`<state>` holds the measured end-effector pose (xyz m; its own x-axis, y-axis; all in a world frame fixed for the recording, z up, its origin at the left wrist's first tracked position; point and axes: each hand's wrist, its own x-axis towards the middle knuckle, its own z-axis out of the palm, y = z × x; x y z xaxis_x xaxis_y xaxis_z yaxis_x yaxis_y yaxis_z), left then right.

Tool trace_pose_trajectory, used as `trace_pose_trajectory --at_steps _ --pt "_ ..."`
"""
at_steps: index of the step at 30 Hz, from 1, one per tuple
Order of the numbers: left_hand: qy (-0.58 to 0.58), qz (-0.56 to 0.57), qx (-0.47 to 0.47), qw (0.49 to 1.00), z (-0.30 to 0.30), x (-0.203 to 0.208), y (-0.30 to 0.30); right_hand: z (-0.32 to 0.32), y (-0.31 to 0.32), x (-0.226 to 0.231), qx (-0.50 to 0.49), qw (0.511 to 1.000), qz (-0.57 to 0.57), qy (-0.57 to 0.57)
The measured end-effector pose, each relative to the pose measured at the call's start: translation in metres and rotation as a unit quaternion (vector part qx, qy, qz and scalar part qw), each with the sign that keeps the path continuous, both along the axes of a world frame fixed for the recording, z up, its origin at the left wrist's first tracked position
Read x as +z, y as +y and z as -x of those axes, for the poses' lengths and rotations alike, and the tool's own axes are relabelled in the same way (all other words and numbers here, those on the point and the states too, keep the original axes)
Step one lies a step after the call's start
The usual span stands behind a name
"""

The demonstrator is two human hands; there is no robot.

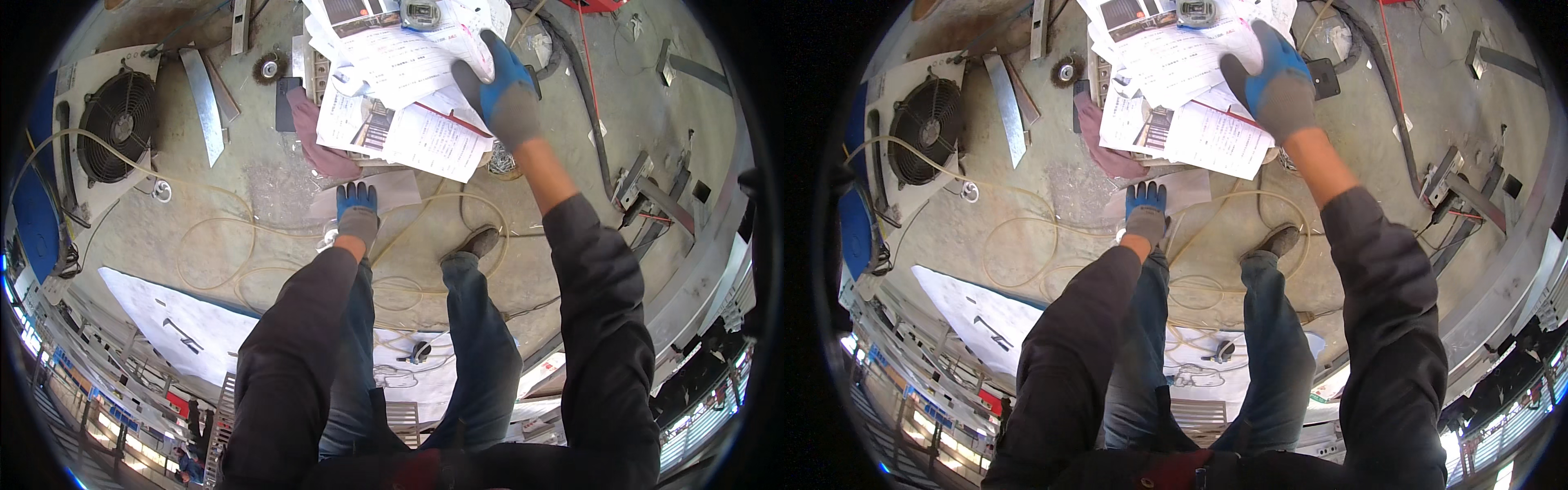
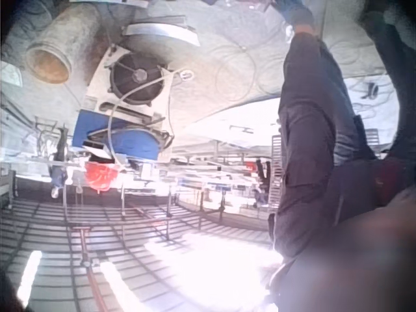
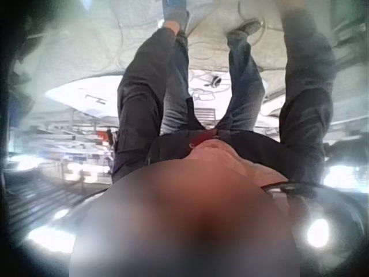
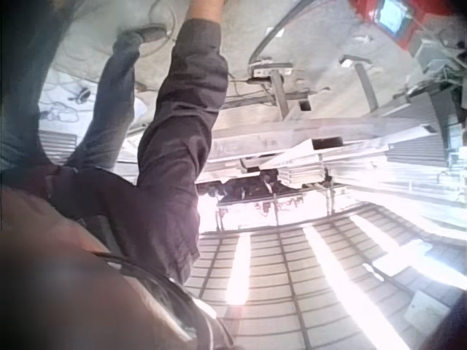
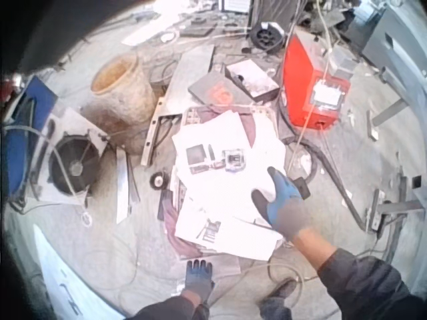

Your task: The person gathers and organizes papers, then picks up and aligns long metal bars with a partially assembled metal frame. The person positions the bars into the frame structure and adjusts their placement while working in a workshop environment.

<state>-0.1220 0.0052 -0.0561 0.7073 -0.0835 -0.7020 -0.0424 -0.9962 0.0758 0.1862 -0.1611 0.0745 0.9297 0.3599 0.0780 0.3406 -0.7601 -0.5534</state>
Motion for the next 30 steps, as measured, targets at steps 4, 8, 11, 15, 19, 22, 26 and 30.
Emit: trace_pose_trajectory --at_steps 4,8,11,15,19,22,26,30 --pt "0.043 0.041 0.031 0.998 -0.017 -0.011 0.016 -0.042 0.053 -0.008 0.044 0.994 0.091 -0.037" --pt "0.004 0.073 0.067 0.995 -0.041 0.096 0.046 -0.070 0.097 -0.032 0.067 0.971 0.225 -0.039" --pt "-0.068 0.239 0.148 0.957 -0.074 0.217 0.127 -0.071 0.101 -0.037 0.061 0.969 0.239 -0.005" --pt "-0.141 0.458 0.561 0.675 -0.152 0.288 0.191 -0.069 0.073 0.016 -0.059 0.998 -0.007 0.034" --pt "-0.145 0.464 0.553 0.677 -0.257 0.209 0.167 -0.078 0.036 0.084 -0.183 0.943 -0.266 0.078" --pt "-0.143 0.297 0.604 0.726 -0.290 0.121 0.126 -0.072 0.046 0.074 -0.026 0.982 -0.159 -0.098" --pt "-0.129 0.294 0.538 0.780 -0.283 0.085 0.124 -0.041 0.086 0.000 0.043 0.989 0.143 0.015" --pt "-0.399 0.257 0.423 0.772 -0.200 0.157 0.090 -0.023 0.081 -0.034 0.047 0.994 0.079 0.052"
